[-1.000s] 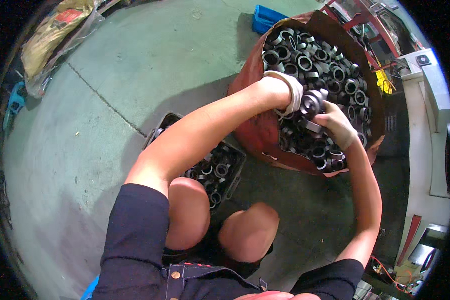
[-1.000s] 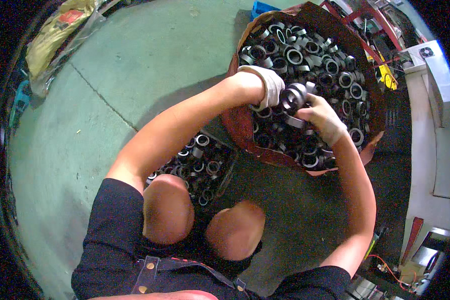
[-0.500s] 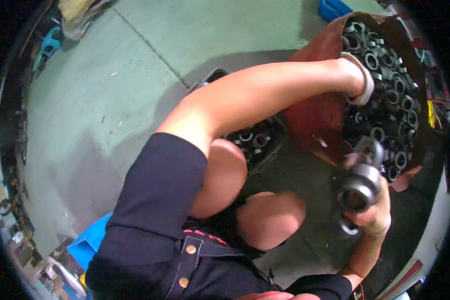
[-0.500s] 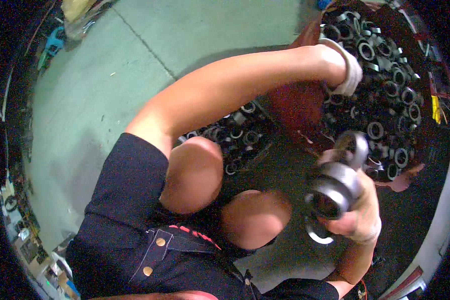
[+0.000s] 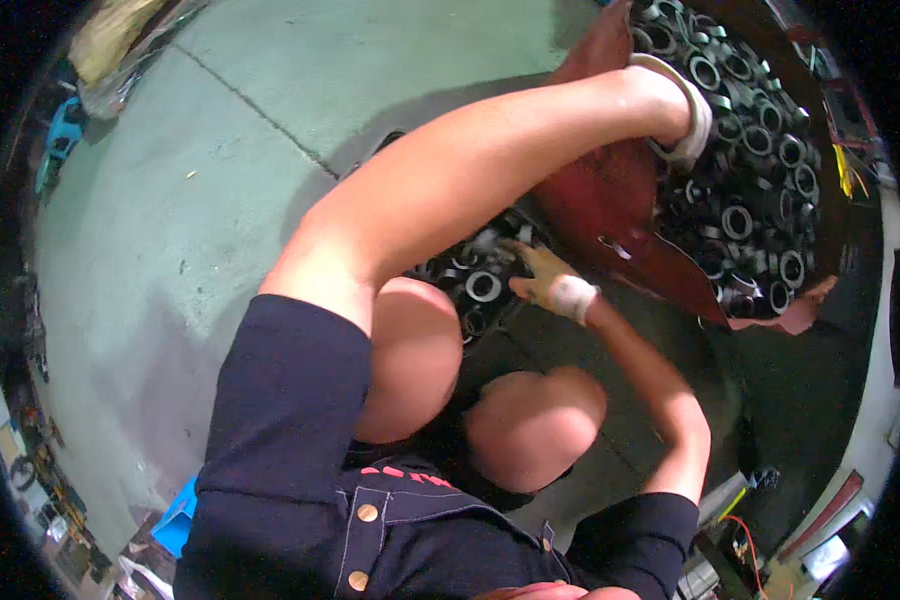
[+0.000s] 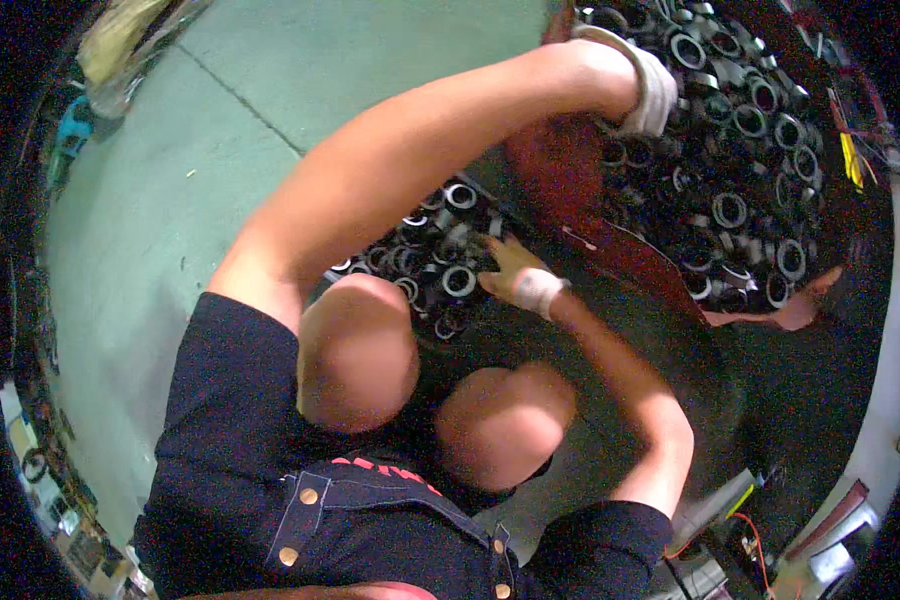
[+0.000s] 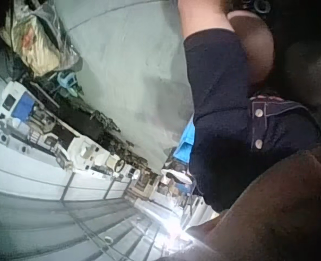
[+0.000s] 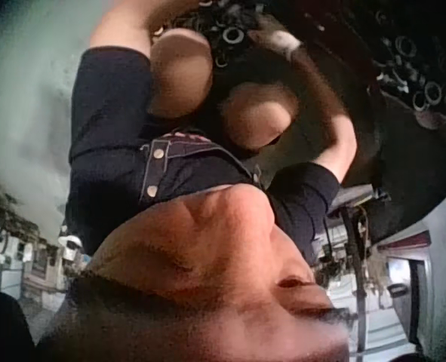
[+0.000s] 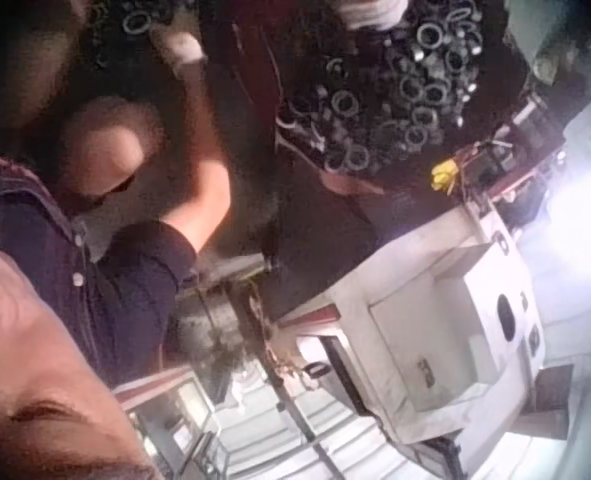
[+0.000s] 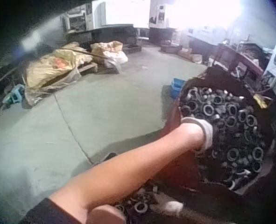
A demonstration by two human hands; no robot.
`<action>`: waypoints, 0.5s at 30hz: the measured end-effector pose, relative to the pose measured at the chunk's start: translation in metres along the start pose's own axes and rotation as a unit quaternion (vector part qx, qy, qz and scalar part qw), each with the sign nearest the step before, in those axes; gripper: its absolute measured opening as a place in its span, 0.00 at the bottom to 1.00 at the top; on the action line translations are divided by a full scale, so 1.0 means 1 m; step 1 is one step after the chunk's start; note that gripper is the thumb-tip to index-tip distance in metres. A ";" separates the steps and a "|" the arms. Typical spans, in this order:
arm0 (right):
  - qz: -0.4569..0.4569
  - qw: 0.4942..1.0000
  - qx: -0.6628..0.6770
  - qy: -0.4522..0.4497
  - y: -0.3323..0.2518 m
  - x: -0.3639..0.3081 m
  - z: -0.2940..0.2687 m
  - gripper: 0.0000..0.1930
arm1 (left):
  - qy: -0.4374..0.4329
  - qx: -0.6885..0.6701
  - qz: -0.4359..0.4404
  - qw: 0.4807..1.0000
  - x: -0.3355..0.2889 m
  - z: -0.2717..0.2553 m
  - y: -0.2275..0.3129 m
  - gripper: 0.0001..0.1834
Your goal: The person sorts metal ring-shaped parts by hand, transferring them from a large bin into smaller trays while wearing gloves.
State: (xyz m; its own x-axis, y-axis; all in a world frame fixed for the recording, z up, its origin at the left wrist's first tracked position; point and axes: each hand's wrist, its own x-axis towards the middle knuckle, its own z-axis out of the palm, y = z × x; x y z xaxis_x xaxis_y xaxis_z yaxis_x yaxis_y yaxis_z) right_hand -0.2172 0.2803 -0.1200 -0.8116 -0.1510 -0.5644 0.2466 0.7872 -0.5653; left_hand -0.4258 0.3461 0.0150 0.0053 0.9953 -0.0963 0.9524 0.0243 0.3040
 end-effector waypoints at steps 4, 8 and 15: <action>-0.034 0.999 0.026 0.001 0.015 -0.021 -0.022 0.28 | 0.044 0.022 0.006 0.999 -0.002 -0.009 0.016 0.16; -0.115 0.989 -0.017 0.095 -0.035 -0.097 -0.075 0.25 | 0.001 0.020 0.003 1.000 0.007 0.001 0.013 0.13; -0.067 0.893 0.070 0.439 -0.036 -0.153 -0.216 0.20 | -0.085 -0.013 -0.045 0.995 -0.032 -0.003 -0.001 0.21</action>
State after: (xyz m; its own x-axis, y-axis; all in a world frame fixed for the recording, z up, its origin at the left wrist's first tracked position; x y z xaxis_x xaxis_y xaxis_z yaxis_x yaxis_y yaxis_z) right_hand -0.2160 0.4039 0.1170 -0.9260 0.3375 0.1692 0.1300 0.7057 -0.6965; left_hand -0.4279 0.3147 0.0207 -0.0265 0.9591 -0.2819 0.9432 0.1174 0.3108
